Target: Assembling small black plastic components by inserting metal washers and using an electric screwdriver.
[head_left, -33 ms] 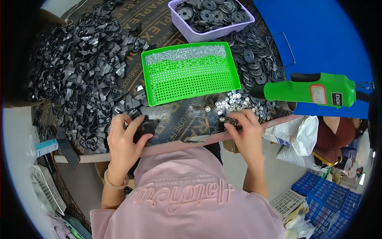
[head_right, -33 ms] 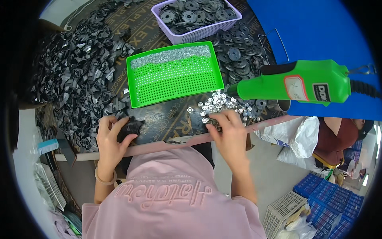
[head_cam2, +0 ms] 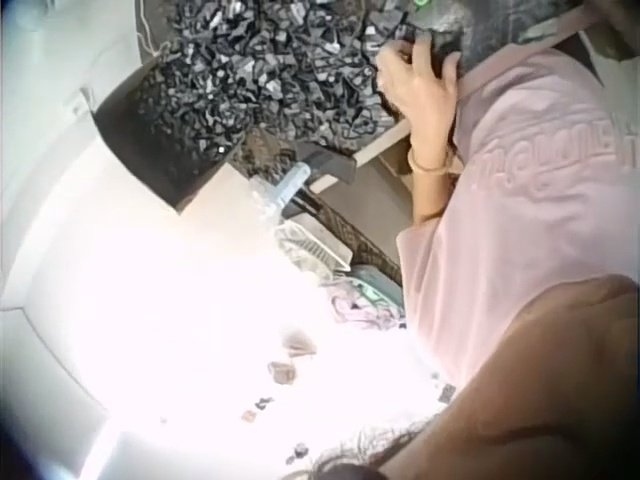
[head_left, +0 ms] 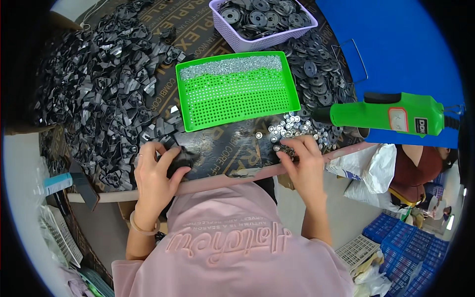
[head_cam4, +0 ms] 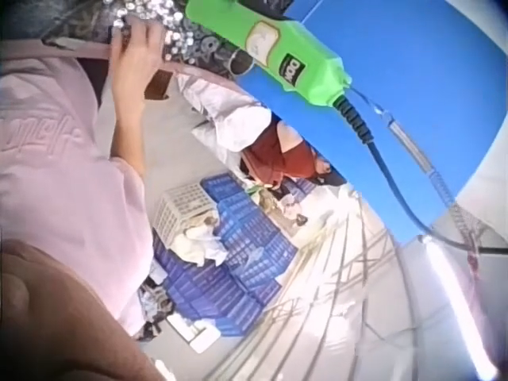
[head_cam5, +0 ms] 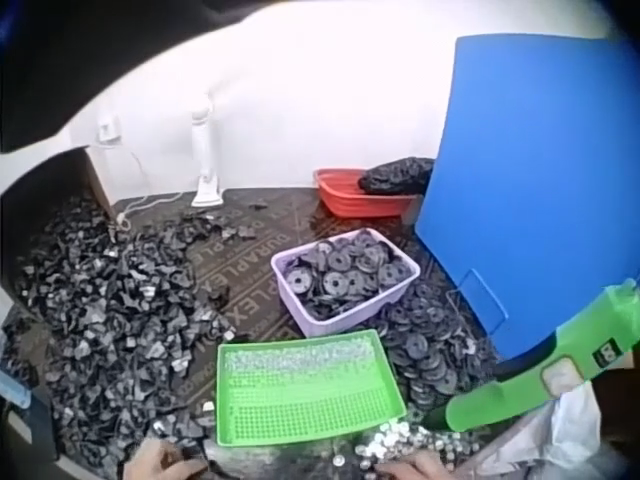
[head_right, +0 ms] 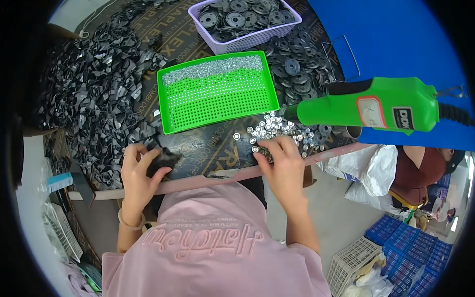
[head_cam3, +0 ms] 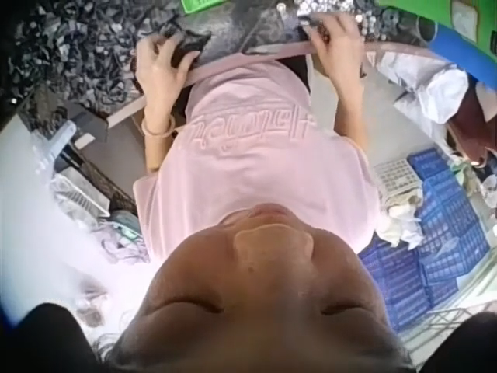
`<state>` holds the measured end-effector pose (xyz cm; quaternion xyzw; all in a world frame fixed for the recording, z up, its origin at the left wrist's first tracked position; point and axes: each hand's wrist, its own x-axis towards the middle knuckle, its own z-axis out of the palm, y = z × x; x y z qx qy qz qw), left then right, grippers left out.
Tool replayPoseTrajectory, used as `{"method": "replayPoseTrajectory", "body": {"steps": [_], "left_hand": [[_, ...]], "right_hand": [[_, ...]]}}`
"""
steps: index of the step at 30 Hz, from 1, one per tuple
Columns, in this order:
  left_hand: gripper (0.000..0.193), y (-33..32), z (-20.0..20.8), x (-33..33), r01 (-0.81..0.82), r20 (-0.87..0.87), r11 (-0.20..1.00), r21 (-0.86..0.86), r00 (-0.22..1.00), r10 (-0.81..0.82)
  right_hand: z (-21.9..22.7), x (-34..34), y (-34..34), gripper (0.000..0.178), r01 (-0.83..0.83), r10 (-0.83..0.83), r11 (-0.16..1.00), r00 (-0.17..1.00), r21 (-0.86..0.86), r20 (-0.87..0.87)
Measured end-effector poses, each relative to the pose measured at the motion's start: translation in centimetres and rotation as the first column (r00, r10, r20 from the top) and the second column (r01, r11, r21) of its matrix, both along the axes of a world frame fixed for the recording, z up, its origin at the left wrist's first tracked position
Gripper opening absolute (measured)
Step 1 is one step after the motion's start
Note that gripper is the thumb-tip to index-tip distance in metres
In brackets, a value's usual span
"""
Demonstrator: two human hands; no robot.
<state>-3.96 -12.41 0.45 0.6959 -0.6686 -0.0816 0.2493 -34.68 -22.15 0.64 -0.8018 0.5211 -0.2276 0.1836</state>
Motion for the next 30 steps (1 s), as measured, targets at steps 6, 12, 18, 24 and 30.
{"method": "replayPoseTrajectory", "body": {"steps": [6,12,18,24,30], "left_hand": [[0.029,0.6,-0.7,-1.1,-0.04,-0.16,0.998,-0.054,0.987,0.031],[0.03,2.2,-2.9,-2.2,-0.161,-0.698,0.974,0.161,0.678,0.228],[0.033,0.4,-1.6,-3.7,-0.057,-0.851,0.972,0.229,0.472,0.229],[0.021,-0.9,-3.3,-4.1,-0.018,-0.882,0.986,0.163,0.445,0.154],[0.043,-2.0,-2.4,-4.5,0.16,-0.904,0.976,0.149,0.422,0.069]], "right_hand": [[-1.4,1.7,-0.7,0.019,0.048,-0.053,0.994,0.998,-0.099,-0.042],[-1.9,2.1,-1.1,0.016,0.024,-0.035,0.996,0.992,-0.091,-0.124],[-1.5,1.8,-1.0,0.014,-0.044,0.033,0.996,0.991,-0.082,-0.133],[-1.8,1.9,-1.2,0.01,0.001,0.0,0.999,1.0,-0.048,0.019],[-0.3,3.5,0.7,0.005,0.031,-0.106,0.975,0.934,0.22,0.34]]}}
